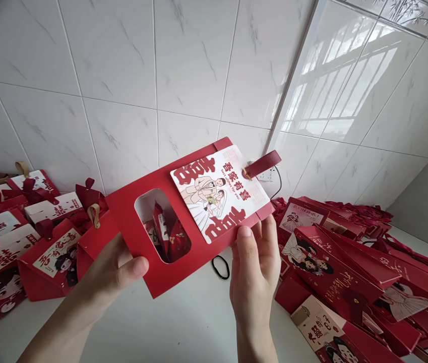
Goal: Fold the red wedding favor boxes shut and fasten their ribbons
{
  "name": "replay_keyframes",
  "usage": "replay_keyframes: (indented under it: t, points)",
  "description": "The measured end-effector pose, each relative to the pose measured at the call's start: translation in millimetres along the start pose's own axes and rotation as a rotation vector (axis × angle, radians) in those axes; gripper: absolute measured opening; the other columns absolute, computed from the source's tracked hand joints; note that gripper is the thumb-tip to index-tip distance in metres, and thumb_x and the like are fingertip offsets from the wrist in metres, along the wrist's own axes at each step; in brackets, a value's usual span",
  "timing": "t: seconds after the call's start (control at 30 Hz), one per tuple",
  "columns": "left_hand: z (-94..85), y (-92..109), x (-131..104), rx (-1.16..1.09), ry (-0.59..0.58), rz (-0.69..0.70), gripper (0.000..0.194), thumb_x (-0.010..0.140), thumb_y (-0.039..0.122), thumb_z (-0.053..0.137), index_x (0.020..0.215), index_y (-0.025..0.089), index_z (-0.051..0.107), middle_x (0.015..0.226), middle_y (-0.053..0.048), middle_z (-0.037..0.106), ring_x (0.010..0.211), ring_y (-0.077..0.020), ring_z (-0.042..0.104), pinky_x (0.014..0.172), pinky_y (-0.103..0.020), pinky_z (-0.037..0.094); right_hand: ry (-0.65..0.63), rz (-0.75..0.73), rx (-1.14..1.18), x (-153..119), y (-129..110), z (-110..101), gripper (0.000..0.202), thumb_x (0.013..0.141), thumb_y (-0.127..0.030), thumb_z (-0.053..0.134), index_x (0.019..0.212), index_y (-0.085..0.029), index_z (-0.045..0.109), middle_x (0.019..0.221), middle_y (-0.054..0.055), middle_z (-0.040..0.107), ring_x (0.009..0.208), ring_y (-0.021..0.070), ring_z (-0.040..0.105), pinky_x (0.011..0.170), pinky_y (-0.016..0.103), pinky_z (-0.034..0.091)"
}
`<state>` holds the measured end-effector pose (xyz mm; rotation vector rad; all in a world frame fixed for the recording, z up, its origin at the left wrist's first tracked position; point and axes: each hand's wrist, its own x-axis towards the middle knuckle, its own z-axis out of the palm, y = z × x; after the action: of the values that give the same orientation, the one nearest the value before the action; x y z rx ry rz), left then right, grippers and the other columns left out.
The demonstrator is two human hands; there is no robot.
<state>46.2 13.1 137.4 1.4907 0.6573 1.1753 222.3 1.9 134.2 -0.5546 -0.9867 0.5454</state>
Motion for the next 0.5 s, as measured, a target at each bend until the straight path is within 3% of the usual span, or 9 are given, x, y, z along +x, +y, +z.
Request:
replay_keyframes:
  t: [0.33, 0.5]
  points:
    - [3.8, -0.6, -0.1, -0.028, 0.023, -0.011, 0.059, 0.072, 0.056, 0.072, 0.121, 0.027, 0.056, 0.124, -0.006, 0.064, 0.11, -0.0271, 0.063, 0.086, -0.033, 0.057, 0.02, 0.008, -0.051, 0.7, -0.7, -1.6, 0.029, 0.092, -0.03, 0.06, 0.121, -0.029, 0.064, 0.107, 0.004, 0.067, 0.097, 0.0148, 0.063, 0.081, 0.024, 0.056]
    - [4.2, 1.5, -0.9, -0.017, 0.024, -0.029, 0.059, 0.073, 0.056, 0.071, 0.122, 0.027, 0.055, 0.125, -0.006, 0.064, 0.112, -0.0275, 0.062, 0.089, -0.034, 0.056, 0.016, -0.017, -0.026, 1.4, 1.4, -2.4, 0.019, 0.092, -0.028, 0.06, 0.11, -0.029, 0.067, 0.104, 0.003, 0.068, 0.094, 0.0131, 0.064, 0.081, 0.023, 0.055]
